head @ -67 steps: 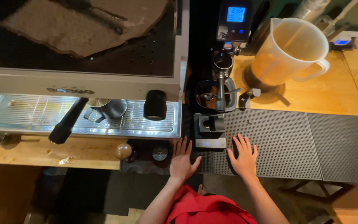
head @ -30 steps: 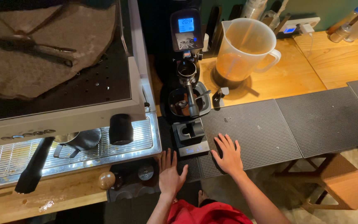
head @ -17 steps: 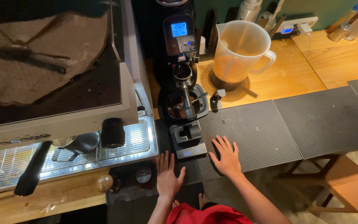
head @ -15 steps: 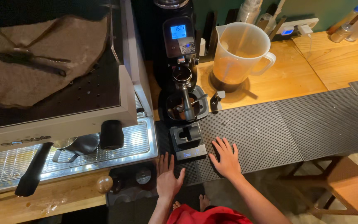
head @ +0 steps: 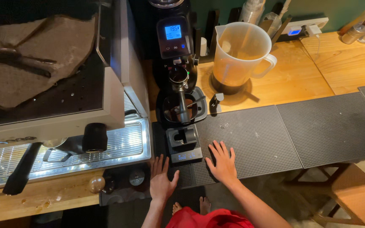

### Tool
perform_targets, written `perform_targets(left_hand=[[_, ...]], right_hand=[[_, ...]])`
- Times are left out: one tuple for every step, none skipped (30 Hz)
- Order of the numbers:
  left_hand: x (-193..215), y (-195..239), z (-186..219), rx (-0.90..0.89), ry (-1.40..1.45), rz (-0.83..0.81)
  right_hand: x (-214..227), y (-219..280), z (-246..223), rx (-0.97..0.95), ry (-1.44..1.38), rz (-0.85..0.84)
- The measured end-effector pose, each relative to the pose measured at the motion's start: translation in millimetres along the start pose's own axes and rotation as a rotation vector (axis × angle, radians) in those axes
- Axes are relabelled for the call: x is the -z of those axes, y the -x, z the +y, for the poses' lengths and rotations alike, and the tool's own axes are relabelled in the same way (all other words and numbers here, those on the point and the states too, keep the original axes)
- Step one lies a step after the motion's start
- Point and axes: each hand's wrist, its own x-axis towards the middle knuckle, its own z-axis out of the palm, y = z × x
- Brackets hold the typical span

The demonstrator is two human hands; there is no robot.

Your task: The person prepares espresso by grinding coffee beans into a portafilter, tamping the grounds with a tamper, and wiping the portafilter with a cloth. The process is repeated multiple times, involving weighing the grounds and cleaning the equipment.

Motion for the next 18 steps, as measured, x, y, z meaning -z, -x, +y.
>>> perform_targets(left_hand=[[-1.5,0.2,-1.2,0.002,-0.003,-0.002],[-3.0,0.4,-2.5,-0.004,-0.017,0.011],[-5.9,0.9,-2.1,-0.009,-0.027,0.024],[-5.7,1.2,-2.0,-0.008,-0.026,0.022],[-5.1,1.0,-1.6,-0.002,-0.015,0.015],[-4.2,1.0,-1.5,0.005,-0.004,0.008],[-4.2,1.8,-0.4,0.009,-0.007,0.006],[-4.0,2.6,0.5,0.022,-0.001,-0.007],[-3.5,0.6,0.2,0.028,0.005,-0.019],[-3.6,0.8,-0.9,0.026,0.002,-0.02],[-4.5,1.0,-1.3,0.022,0.01,-0.014],[-5.2,1.2,-1.8,0.017,0.017,-0.009],[-5.7,1.9,-1.8,0.007,0.019,-0.013],[-5.9,2.5,-2.0,0.009,0.022,-0.015],[-5.9,0.8,-2.8,0.01,0.025,-0.013],[-4.1,0.7,-2.4,-0.001,0.026,-0.014],[-2.9,0.6,-1.7,0.001,0.021,-0.015],[-1.7,0.6,-1.5,0.003,0.016,-0.016]], right_hand=[[-0.3,-0.1,-0.1,0.001,-0.003,-0.002],[-0.9,-0.2,-0.3,0.01,-0.005,0.012],[-0.4,0.4,1.3,0.017,-0.003,0.026],[0.2,0.9,1.0,0.017,-0.002,0.023],[1.6,0.6,0.6,0.015,-0.016,0.023],[2.9,0.5,-0.4,0.014,-0.03,0.024],[1.6,1.2,0.9,0.016,-0.032,0.019],[0.4,2.0,1.9,0.019,-0.026,0.025],[-0.9,1.2,2.1,0.018,-0.02,0.037],[-1.0,0.2,1.3,0.017,-0.023,0.038],[-0.5,0.4,1.3,0.018,-0.017,0.035],[-0.1,0.5,1.2,0.019,-0.011,0.032],[-1.2,1.5,1.8,0.009,-0.011,0.036],[-2.1,2.4,2.0,0.022,-0.006,0.057],[-2.8,1.2,1.7,0.036,-0.001,0.081],[-3.2,1.6,1.0,0.027,-0.001,0.088],[-3.6,1.6,0.7,0.027,0.003,0.095],[-4.3,1.5,0.3,0.026,0.007,0.102]])
